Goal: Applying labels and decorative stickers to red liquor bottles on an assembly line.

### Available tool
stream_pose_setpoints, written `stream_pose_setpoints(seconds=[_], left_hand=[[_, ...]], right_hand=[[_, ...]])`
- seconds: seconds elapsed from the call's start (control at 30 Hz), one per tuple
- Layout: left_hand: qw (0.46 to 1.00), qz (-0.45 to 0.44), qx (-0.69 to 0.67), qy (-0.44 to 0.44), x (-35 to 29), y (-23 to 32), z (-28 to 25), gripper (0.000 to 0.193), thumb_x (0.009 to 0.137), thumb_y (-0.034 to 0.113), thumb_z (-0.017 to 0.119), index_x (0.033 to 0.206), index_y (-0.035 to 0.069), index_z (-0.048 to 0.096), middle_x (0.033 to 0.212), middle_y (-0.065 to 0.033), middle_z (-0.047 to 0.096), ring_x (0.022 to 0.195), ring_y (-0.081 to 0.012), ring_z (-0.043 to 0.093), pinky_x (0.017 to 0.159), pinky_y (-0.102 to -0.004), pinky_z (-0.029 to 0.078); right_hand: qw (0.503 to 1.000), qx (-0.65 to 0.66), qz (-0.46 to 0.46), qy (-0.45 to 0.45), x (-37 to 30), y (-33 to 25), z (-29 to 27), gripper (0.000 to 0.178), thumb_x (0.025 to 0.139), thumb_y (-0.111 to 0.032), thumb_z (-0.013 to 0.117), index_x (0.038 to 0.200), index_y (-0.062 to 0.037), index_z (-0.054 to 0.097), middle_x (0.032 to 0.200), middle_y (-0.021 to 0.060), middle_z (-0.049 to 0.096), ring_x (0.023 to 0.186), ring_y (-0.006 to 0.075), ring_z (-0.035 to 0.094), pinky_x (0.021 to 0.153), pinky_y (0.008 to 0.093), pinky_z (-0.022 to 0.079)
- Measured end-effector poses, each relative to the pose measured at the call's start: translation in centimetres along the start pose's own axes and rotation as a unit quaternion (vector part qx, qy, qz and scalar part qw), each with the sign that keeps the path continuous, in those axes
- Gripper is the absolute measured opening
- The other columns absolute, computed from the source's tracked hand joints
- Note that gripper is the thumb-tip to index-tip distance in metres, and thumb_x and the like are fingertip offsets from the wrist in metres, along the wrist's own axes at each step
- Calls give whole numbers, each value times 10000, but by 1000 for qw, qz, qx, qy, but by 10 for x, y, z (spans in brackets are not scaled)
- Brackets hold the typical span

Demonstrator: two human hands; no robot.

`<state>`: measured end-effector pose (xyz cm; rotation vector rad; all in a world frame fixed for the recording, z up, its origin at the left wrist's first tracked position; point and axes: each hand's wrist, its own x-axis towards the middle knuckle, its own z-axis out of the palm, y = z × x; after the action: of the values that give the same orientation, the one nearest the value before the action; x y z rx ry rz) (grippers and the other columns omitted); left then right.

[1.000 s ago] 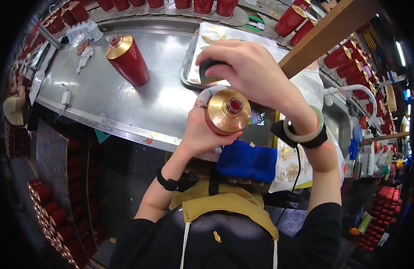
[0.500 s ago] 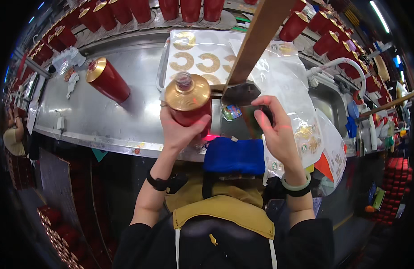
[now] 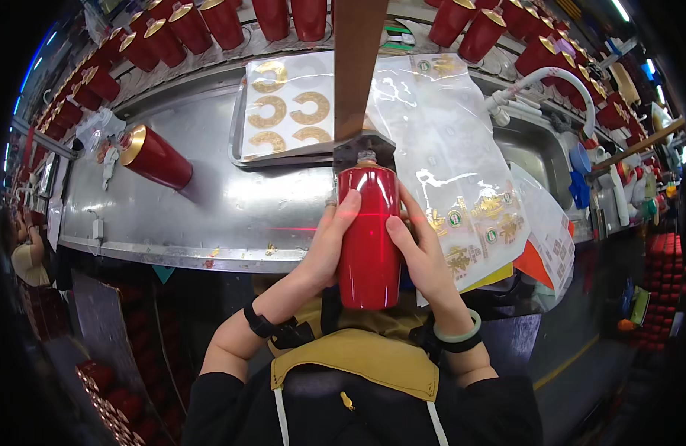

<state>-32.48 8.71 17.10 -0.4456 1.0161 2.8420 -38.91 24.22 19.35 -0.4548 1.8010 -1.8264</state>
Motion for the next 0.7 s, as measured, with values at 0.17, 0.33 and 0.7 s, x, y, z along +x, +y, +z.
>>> stream_pose_setpoints(seconds=[0.17, 0.33, 0.7], left_hand=[[997, -4, 30, 70, 13, 10, -3, 598, 1044, 507, 528, 1409, 42, 433, 1210, -146, 641, 998, -205, 700, 825, -366, 612], [984, 55, 94, 142, 20, 0, 4, 562, 1042, 449, 577, 1400, 40, 438, 1283, -147, 583, 1132, -193, 627, 947, -365, 551], [848, 186, 483, 113, 4, -1, 18, 928, 859, 109, 780, 1563, 4, 184, 1433, -190, 468, 1256, -263, 564, 1049, -386, 485]], right_hand=[[1000, -1, -21, 22, 12, 12, 2, 594, 1070, -236, 559, 1591, -42, 349, 1147, 109, 680, 967, 133, 628, 890, 285, 510], [999, 12, -18, 40, 12, 12, -6, 544, 1056, -211, 568, 1565, -86, 424, 1161, 120, 672, 987, 149, 606, 917, 299, 487], [940, -316, -118, 40, 25, -10, -102, 201, 926, -197, 726, 997, -15, 679, 852, 100, 580, 723, 208, 554, 685, 349, 458]])
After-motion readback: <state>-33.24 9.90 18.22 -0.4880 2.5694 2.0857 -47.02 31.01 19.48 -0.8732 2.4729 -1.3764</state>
